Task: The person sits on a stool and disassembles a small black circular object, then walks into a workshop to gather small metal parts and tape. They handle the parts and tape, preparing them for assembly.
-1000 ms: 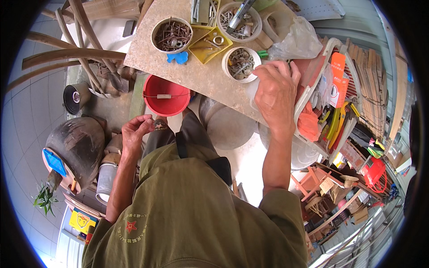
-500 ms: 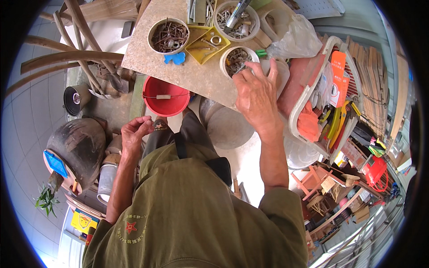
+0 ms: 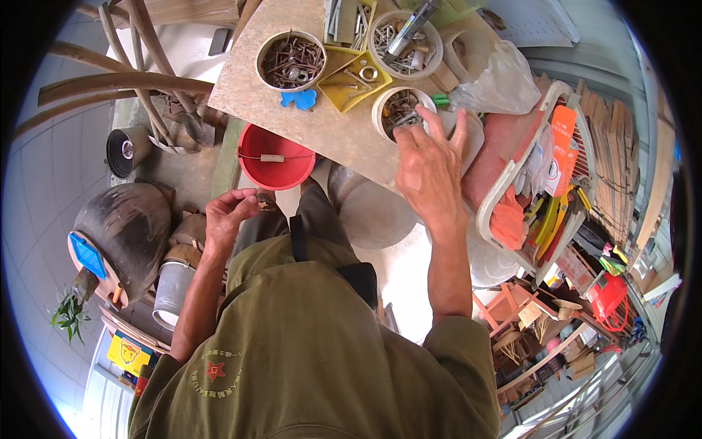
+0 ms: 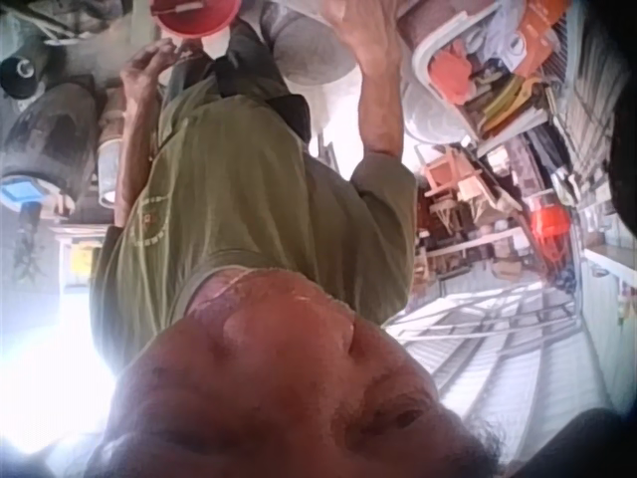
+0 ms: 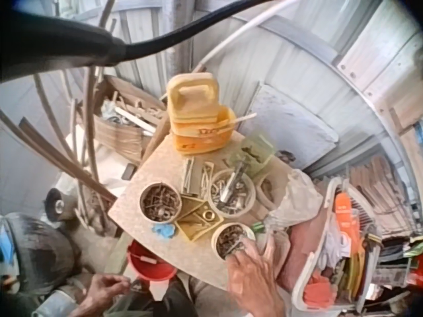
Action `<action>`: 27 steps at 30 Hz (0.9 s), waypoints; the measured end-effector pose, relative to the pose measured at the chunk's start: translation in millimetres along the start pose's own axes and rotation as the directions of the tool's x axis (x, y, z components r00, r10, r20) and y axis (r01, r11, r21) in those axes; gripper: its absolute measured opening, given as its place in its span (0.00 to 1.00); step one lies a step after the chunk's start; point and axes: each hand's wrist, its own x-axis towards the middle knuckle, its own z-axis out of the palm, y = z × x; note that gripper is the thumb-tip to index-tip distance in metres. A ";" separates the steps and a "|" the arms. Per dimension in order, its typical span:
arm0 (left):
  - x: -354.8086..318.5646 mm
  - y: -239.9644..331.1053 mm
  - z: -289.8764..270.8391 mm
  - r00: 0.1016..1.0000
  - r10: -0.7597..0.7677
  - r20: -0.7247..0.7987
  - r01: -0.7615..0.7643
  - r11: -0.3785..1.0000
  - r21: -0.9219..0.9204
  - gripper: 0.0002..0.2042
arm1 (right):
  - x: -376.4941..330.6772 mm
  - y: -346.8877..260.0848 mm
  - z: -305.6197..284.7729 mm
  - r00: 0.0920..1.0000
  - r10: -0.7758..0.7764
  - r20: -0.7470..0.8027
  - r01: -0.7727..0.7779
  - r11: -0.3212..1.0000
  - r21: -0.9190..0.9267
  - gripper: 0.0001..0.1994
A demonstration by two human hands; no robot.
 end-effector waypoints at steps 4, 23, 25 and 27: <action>-1.5 0.4 -0.5 1.000 0.011 -0.014 -0.011 1.000 -0.014 0.12 | -5.4 -0.5 -8.8 0.996 0.051 -0.079 -0.054 0.998 -0.027 0.15; 5.0 2.1 -6.4 1.000 -0.007 0.007 0.007 1.000 0.027 0.12 | 7.0 11.4 -4.3 0.931 0.250 -0.265 -0.250 0.968 0.032 0.09; 5.8 1.4 -7.6 1.000 -0.009 0.015 0.009 0.999 0.035 0.12 | 14.3 12.0 -2.6 0.948 0.230 -0.221 -0.235 0.972 0.002 0.08; 6.3 0.9 -7.6 1.000 -0.009 0.019 0.008 1.000 0.028 0.12 | 20.3 11.8 -2.9 0.959 0.228 -0.167 -0.238 0.970 -0.047 0.09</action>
